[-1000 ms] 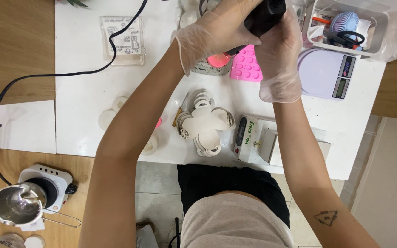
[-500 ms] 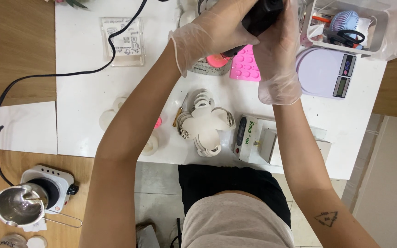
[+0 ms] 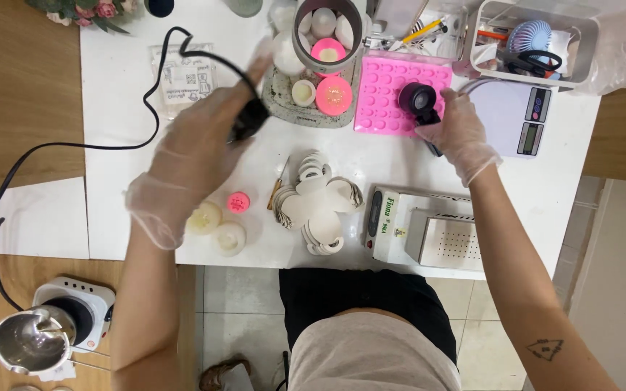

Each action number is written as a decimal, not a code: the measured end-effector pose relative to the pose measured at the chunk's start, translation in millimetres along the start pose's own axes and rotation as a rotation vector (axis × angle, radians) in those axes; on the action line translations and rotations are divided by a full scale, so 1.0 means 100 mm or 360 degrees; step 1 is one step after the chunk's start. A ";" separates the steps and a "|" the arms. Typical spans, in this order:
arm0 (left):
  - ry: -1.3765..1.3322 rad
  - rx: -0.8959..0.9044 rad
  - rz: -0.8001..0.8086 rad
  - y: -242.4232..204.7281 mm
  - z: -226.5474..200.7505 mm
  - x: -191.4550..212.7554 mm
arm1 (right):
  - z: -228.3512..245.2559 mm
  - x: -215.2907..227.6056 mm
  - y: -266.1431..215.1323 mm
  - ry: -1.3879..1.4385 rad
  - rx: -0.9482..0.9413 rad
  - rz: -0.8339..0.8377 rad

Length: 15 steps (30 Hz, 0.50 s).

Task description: Scraping excess wax, cleaning the workspace, and preparing molds for candle production.

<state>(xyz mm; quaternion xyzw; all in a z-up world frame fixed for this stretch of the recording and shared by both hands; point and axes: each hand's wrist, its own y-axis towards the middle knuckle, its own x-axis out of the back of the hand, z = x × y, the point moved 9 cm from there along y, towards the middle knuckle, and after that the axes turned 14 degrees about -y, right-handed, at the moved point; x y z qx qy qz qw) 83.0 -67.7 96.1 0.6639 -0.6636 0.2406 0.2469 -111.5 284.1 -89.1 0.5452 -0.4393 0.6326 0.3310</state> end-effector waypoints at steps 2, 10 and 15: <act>0.0089 0.0161 -0.0009 -0.13 0.28 0.09 | -0.03 -0.18 -0.04 -0.0009 -0.0055 -0.0012; 0.0514 0.1120 -0.0065 -0.83 1.97 0.30 | -0.11 -0.43 -0.01 0.0018 -0.0318 0.0238; 0.0539 0.1373 -0.0102 -0.99 2.54 0.27 | -0.20 -0.55 0.11 -0.0041 -0.0181 0.0302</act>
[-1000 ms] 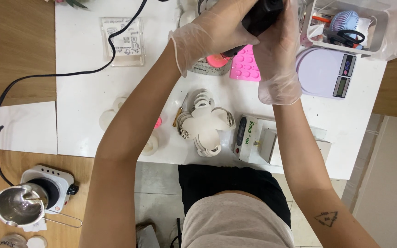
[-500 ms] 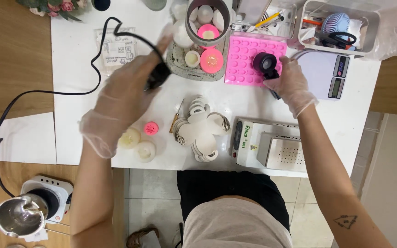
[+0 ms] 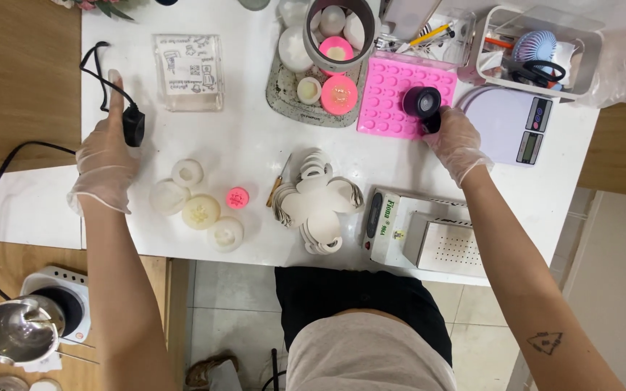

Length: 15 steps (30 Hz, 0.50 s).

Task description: Scraping excess wax, cleaning the workspace, and preparing molds for candle production.

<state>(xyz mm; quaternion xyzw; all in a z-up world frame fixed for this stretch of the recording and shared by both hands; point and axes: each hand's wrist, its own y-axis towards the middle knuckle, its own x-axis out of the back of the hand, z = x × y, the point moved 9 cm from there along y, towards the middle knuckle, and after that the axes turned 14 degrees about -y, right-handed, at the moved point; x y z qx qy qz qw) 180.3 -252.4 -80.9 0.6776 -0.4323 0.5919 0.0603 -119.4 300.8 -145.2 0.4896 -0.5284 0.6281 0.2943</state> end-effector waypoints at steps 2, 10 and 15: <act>0.0113 0.0034 0.0023 0.14 0.13 -0.08 | 0.01 0.05 0.01 -0.0015 0.0103 -0.0088; 0.0552 0.0257 0.0242 0.63 0.49 -0.54 | 0.49 0.56 -0.12 0.0153 0.0679 -0.0488; 0.0723 0.0347 0.0352 0.80 0.70 -0.83 | 0.84 0.51 -0.01 0.0490 0.0741 -0.0293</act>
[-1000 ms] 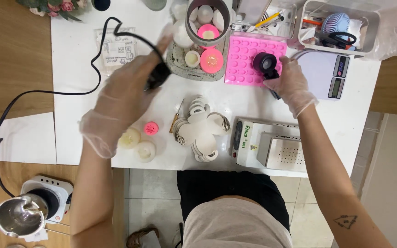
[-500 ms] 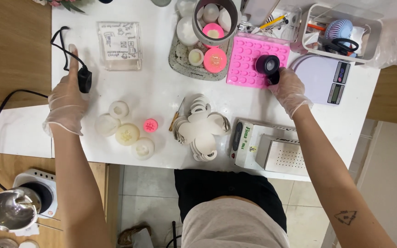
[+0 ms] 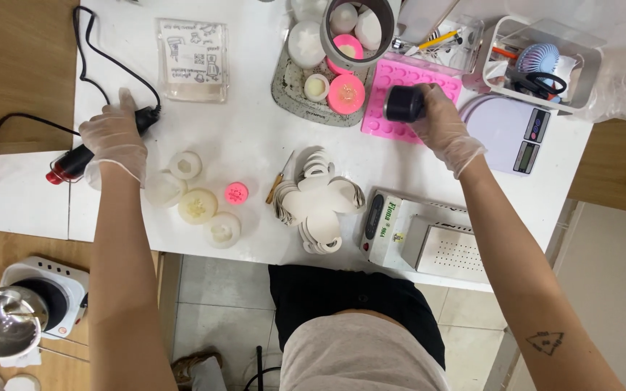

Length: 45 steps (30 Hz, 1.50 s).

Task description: Scraping excess wax, cleaning the workspace, and preparing molds for candle production.

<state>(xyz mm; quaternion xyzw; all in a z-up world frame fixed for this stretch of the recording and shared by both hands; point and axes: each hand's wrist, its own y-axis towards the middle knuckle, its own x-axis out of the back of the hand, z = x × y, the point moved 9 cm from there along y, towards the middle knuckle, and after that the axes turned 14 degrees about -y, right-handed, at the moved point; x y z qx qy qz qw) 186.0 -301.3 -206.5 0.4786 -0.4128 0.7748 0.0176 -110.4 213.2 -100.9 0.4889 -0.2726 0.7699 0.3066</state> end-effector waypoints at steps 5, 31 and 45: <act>0.0075 0.0007 -0.0053 0.00 0.02 -0.03 | 0.14 -0.14 0.15 -0.0158 0.0041 0.0065; 0.0127 -0.0026 -0.0300 0.23 -0.13 -0.20 | 0.18 -0.35 0.39 -0.0123 0.0107 0.0064; 0.0083 0.0011 -0.0289 0.29 -0.11 -0.24 | 0.26 -0.37 0.45 -0.0236 -0.0004 0.0208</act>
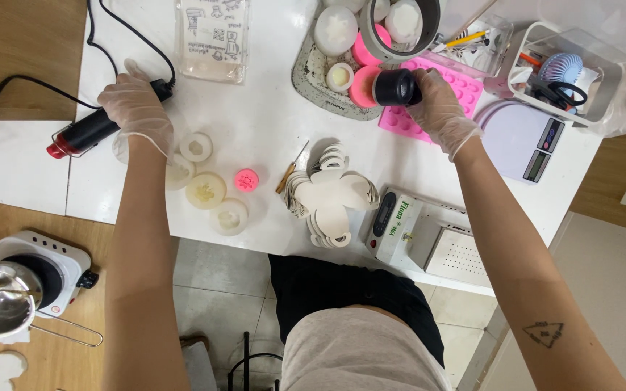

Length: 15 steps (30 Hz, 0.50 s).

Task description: Scraping excess wax, cleaning the workspace, and preparing molds for candle production.

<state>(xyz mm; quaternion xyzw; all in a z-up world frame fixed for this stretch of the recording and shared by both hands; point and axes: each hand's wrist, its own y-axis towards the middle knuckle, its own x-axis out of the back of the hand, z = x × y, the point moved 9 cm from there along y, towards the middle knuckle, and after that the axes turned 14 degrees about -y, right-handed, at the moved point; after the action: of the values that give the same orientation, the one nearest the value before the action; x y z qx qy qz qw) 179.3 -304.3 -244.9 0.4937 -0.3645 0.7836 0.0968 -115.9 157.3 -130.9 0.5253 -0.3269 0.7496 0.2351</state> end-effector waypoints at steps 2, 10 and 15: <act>0.0007 -0.0014 -0.0027 0.00 -0.01 0.00 | -0.04 0.00 0.00 0.0002 0.0029 -0.0031; 0.0001 -0.0021 -0.0028 0.03 -0.01 -0.05 | -0.39 -0.01 0.01 0.0027 0.0012 -0.0092; -0.0048 0.0032 -0.0051 0.07 0.02 -0.06 | -0.29 0.12 -0.03 -0.0144 0.0107 -0.0105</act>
<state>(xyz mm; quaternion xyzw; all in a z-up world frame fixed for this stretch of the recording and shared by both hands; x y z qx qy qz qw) 179.9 -309.4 -253.0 0.5122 -0.3500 0.7781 0.0990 -136.1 180.4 -125.7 0.5768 -0.2945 0.7274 0.2268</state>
